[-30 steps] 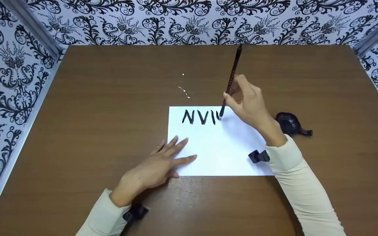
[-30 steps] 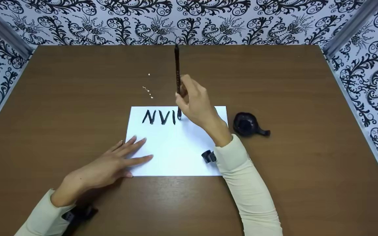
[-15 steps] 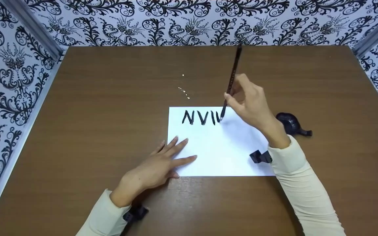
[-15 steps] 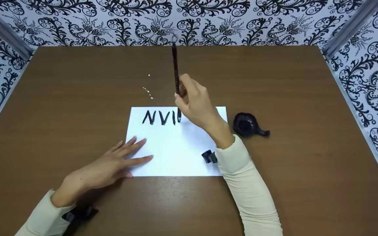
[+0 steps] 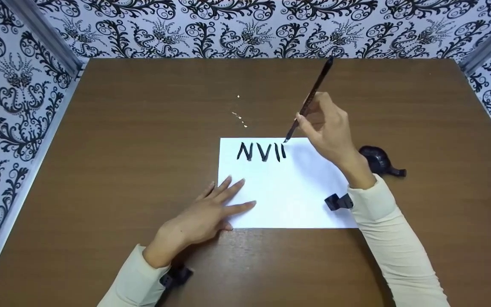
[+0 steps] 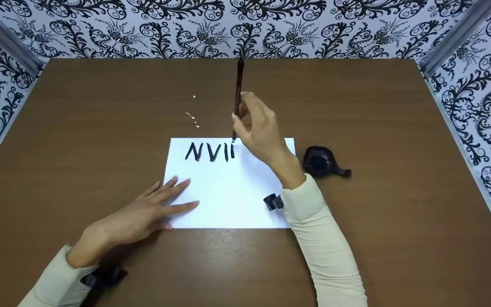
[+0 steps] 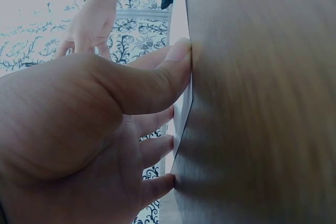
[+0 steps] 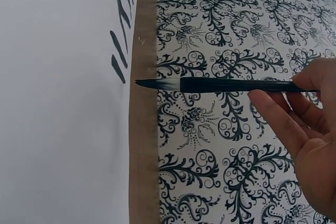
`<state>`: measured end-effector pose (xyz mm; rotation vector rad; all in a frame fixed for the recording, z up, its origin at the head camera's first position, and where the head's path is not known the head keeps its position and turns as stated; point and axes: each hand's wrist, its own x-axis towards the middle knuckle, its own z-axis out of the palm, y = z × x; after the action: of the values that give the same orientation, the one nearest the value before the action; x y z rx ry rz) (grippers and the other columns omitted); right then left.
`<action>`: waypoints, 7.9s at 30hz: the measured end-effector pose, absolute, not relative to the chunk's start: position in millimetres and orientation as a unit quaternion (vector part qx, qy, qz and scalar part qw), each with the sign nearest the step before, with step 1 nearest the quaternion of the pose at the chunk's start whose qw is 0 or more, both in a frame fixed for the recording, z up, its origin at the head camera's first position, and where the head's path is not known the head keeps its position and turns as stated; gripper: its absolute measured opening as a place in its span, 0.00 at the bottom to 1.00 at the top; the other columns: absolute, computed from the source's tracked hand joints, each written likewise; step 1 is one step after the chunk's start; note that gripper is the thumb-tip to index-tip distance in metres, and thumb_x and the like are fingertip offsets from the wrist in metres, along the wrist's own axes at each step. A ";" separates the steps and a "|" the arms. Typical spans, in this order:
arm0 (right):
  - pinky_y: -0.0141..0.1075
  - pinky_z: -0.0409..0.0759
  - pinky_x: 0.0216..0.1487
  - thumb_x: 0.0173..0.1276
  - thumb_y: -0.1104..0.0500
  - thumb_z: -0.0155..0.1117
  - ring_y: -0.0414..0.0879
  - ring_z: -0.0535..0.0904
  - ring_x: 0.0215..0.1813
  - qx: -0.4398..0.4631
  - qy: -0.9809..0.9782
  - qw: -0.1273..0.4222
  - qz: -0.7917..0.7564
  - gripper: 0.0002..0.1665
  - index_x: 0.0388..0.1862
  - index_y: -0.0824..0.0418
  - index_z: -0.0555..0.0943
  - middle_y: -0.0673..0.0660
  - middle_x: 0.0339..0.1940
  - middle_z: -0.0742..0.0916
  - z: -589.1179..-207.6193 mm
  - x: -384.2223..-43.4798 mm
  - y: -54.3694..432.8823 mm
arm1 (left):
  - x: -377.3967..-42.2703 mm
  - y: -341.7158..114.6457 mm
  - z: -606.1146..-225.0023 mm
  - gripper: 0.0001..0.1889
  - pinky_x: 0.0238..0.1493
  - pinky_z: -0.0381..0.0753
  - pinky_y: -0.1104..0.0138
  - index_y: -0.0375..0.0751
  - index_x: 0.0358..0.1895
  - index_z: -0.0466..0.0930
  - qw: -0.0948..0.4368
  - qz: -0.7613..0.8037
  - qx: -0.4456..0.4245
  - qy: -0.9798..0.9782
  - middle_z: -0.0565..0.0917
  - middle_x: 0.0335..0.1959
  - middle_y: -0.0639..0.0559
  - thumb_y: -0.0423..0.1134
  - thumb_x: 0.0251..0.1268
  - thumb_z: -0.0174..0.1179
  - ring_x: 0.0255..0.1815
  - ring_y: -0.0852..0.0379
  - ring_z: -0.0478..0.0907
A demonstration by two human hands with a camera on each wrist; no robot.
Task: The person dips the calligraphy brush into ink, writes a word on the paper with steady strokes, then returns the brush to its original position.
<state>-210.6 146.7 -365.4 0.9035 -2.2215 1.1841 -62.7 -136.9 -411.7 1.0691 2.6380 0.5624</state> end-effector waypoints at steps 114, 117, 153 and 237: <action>0.22 0.78 0.34 0.55 0.77 0.66 0.51 0.83 0.37 0.344 -0.795 0.274 0.418 0.18 0.44 0.70 0.73 0.62 0.34 0.82 -358.3 -201.4 187.0 | -62.5 -137.1 -411.1 0.31 0.69 0.42 0.42 0.56 0.73 0.61 0.127 0.201 0.365 0.900 0.44 0.77 0.43 0.40 0.67 0.57 0.76 0.40 0.38; 0.23 0.79 0.35 0.55 0.77 0.65 0.52 0.84 0.37 0.339 -0.789 0.282 0.429 0.19 0.45 0.71 0.73 0.62 0.35 0.82 -364.9 -203.3 189.2 | -62.5 -136.8 -411.2 0.31 0.69 0.42 0.42 0.56 0.73 0.61 0.127 0.199 0.363 0.901 0.45 0.77 0.43 0.40 0.67 0.58 0.76 0.40 0.38; 0.23 0.79 0.35 0.61 0.71 0.64 0.48 0.84 0.38 0.334 -0.804 0.239 0.429 0.16 0.47 0.64 0.73 0.57 0.36 0.83 -378.0 -203.1 177.8 | -62.7 -136.7 -411.7 0.31 0.69 0.43 0.41 0.55 0.72 0.62 0.123 0.200 0.365 0.901 0.46 0.77 0.42 0.41 0.66 0.58 0.75 0.39 0.39; 0.20 0.77 0.33 0.58 0.72 0.66 0.49 0.84 0.38 0.342 -0.813 0.256 0.396 0.17 0.45 0.69 0.73 0.59 0.35 0.83 -365.7 -207.4 195.8 | -62.5 -137.5 -412.9 0.32 0.69 0.44 0.41 0.55 0.72 0.63 0.110 0.197 0.371 0.901 0.47 0.77 0.42 0.38 0.65 0.60 0.75 0.39 0.40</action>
<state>-207.4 195.8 -365.7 0.9285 -2.2062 1.0734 -62.5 -137.5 -412.9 1.0899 2.6472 0.5798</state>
